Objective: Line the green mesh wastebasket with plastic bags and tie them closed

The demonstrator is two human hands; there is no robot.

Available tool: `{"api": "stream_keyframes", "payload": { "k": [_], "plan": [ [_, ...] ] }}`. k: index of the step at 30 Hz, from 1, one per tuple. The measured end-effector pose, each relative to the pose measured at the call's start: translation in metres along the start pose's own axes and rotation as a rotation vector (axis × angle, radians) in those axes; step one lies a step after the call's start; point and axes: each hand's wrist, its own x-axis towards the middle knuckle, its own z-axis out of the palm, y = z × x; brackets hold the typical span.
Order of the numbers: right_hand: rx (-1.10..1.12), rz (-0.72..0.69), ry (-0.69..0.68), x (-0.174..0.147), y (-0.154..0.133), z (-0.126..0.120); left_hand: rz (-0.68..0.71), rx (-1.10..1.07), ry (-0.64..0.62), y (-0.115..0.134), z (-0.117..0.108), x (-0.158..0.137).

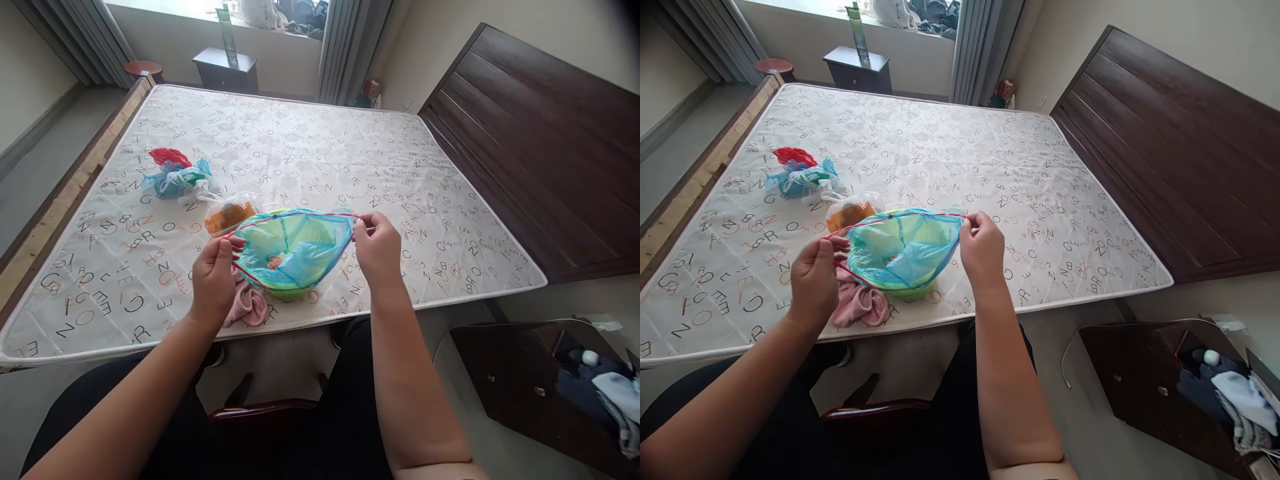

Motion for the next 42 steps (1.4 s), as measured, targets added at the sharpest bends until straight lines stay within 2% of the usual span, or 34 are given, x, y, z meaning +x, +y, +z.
{"api": "stream_keyframes", "payload": {
  "k": [3,5,10,16,19,22,27,30,33,39,42],
  "plan": [
    [0.310,0.116,-0.099,0.001,-0.008,-0.008,0.061,-0.148,0.102,0.009,-0.005,0.011],
    [0.408,0.111,-0.118,0.001,-0.011,-0.012,0.111,-0.226,0.162,0.016,-0.009,0.016],
    [0.402,0.030,-0.087,0.003,-0.013,-0.023,0.214,-0.311,0.231,0.026,-0.017,0.022],
    [0.299,-0.028,-0.190,-0.004,-0.024,-0.033,0.236,-0.417,0.223,0.035,-0.017,0.017],
    [0.266,-0.081,-0.095,-0.007,-0.029,-0.035,0.258,-0.374,0.266,0.042,-0.020,0.019],
    [0.298,-0.087,0.048,-0.004,-0.027,-0.036,0.184,-0.420,0.280,0.044,-0.032,0.029],
    [0.367,-0.074,0.079,0.001,-0.023,-0.036,0.118,-0.565,0.322,0.038,-0.051,0.051],
    [0.316,-0.121,0.094,-0.006,-0.030,-0.030,0.138,-0.585,0.254,0.040,-0.044,0.047],
    [0.227,-0.157,0.033,-0.018,-0.042,-0.022,0.172,-0.440,0.148,0.047,-0.028,0.028],
    [0.239,-0.175,-0.297,-0.047,-0.068,-0.002,0.145,0.102,-0.124,0.058,-0.007,-0.015],
    [0.205,-0.301,-0.449,-0.059,-0.077,0.009,0.174,0.179,-0.291,0.063,0.000,-0.022]
  ]
}}
